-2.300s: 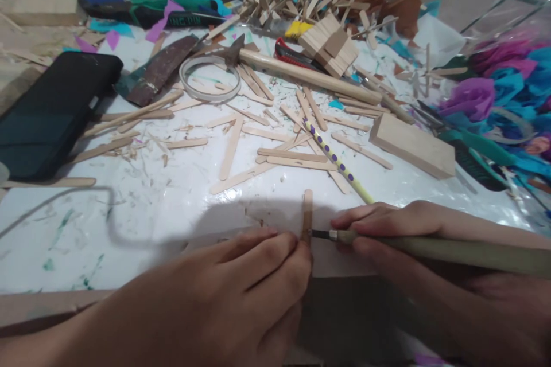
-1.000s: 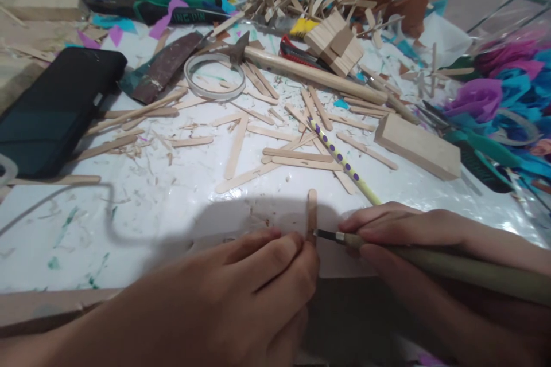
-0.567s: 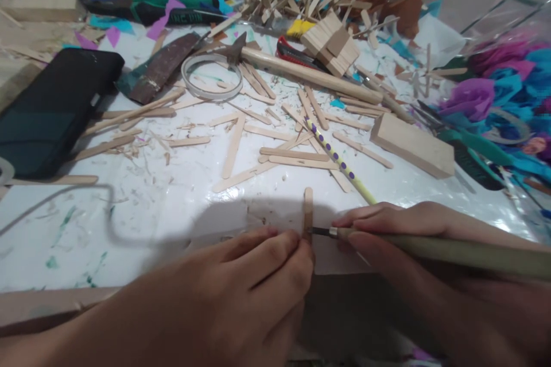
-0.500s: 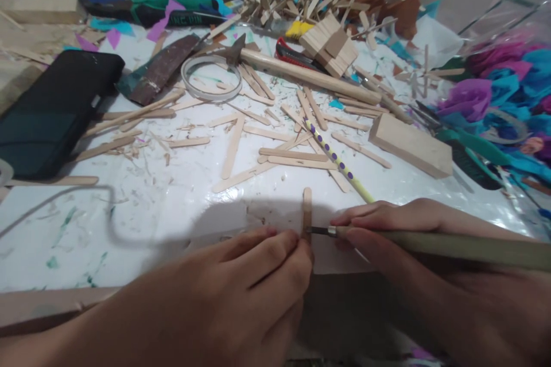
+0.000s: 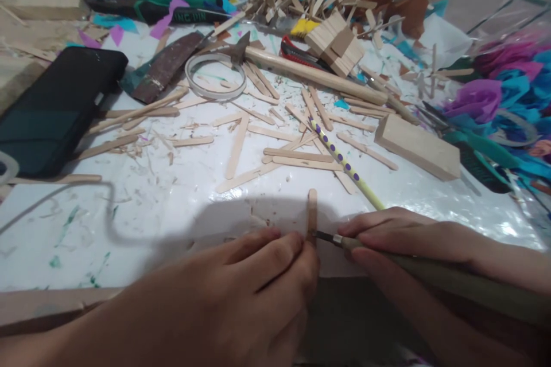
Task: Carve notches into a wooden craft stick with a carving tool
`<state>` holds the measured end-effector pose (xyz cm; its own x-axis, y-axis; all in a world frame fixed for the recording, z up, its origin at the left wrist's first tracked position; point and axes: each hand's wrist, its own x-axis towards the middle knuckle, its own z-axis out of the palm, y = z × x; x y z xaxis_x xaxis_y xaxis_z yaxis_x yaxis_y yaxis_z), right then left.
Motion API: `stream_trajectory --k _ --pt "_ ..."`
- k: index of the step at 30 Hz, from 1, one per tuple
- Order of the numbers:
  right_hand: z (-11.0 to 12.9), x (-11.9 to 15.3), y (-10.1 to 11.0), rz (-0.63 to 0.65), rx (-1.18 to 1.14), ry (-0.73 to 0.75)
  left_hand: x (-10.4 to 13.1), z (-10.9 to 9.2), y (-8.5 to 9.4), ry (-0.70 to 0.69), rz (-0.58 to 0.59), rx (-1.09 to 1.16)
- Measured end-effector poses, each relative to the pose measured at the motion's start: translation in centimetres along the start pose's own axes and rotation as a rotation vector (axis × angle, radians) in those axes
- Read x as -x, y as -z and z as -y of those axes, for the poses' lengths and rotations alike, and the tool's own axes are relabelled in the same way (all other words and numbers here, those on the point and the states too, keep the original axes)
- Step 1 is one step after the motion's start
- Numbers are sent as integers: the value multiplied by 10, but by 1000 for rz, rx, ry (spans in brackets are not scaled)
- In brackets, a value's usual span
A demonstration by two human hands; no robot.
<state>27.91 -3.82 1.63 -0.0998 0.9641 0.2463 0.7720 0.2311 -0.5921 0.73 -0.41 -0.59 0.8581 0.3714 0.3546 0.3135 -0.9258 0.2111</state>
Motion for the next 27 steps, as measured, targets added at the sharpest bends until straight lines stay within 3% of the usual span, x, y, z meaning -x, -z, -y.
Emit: stream_trajectory --k 2,11,16,22,27 --pt "0 -3 -1 -5 -32 7 -1 1 -1 -12 16 10" --pt "4 -22 -1 -17 -250 -225 -10 4 3 -34 16 32" --pt "4 -15 0 -14 -160 -132 -2 2 4 -12 -6 16" --pt "4 -4 0 -44 -93 -78 3 3 4 80 -118 -34" --pt "12 -6 -7 -75 -168 -66 -4 16 11 -14 -125 -38"
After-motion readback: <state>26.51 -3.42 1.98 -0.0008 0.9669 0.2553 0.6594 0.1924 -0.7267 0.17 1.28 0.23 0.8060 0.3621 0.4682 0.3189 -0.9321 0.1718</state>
